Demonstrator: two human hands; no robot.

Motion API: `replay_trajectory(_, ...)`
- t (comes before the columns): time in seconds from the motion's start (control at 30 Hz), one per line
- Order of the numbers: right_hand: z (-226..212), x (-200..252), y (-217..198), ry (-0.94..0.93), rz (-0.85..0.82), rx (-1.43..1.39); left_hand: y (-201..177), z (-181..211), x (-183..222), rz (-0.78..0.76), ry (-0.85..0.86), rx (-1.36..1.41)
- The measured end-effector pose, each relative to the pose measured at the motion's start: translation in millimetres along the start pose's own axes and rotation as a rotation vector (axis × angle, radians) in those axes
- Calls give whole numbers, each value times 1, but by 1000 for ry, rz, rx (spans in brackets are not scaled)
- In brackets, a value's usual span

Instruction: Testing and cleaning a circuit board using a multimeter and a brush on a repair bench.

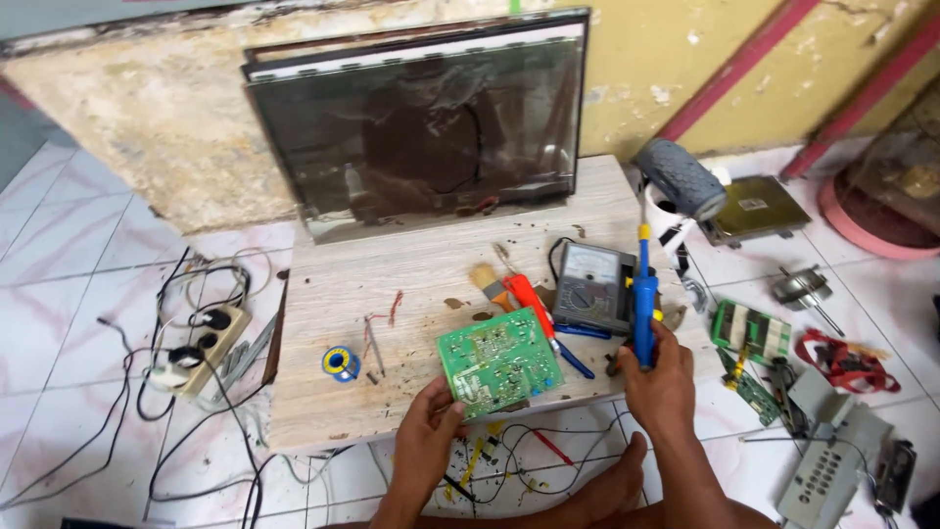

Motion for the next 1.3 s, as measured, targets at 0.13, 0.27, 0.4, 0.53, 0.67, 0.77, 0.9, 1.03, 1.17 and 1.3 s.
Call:
replay_trajectory(0.13, 6, -4, 2, -2, -9, 39, 6, 16, 4, -4, -126, 85)
replay_trajectory(0.27, 17, -8, 5, -127, 125, -21, 5, 8, -2, 25, -175, 264)
replay_trajectory(0.4, 16, -8, 4, -106, 123, 56, 7, -5, -8, -17, -165, 418)
replay_trajectory(0.53, 7, -1, 2, -213, 182, -16, 1, -2, -6, -30, -99, 505)
replay_trajectory(0.67, -17, 12, 5, -498, 404, -111, -25, 16, -6, 76, -59, 602)
replay_trajectory(0.77, -56, 20, 20, -670, 292, -122, -58, 34, -7, 189, 69, 757)
replay_trajectory(0.9, -94, 12, 74, -904, 130, 37, -109, 57, -2, 235, 373, 1004)
replay_trajectory(1.03, -93, -11, 124, -850, 89, 372, -135, 60, 9, 418, 397, 1028)
replay_trajectory(1.17, -97, -29, 148, -820, 82, 575, -149, 45, -6, 568, 425, 1093)
replay_trajectory(1.3, -120, -27, 140, -880, 81, 539, -143, 44, -20, 635, 398, 1118)
Point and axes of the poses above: each hand's wrist, its own x-axis away from the middle knuckle, its own y-axis out of the palm, z = x × y, the point moved 3 cm from there along -x, towards the middle knuckle, and after that the axes turned 3 degrees about z, right-handed, at the moved point
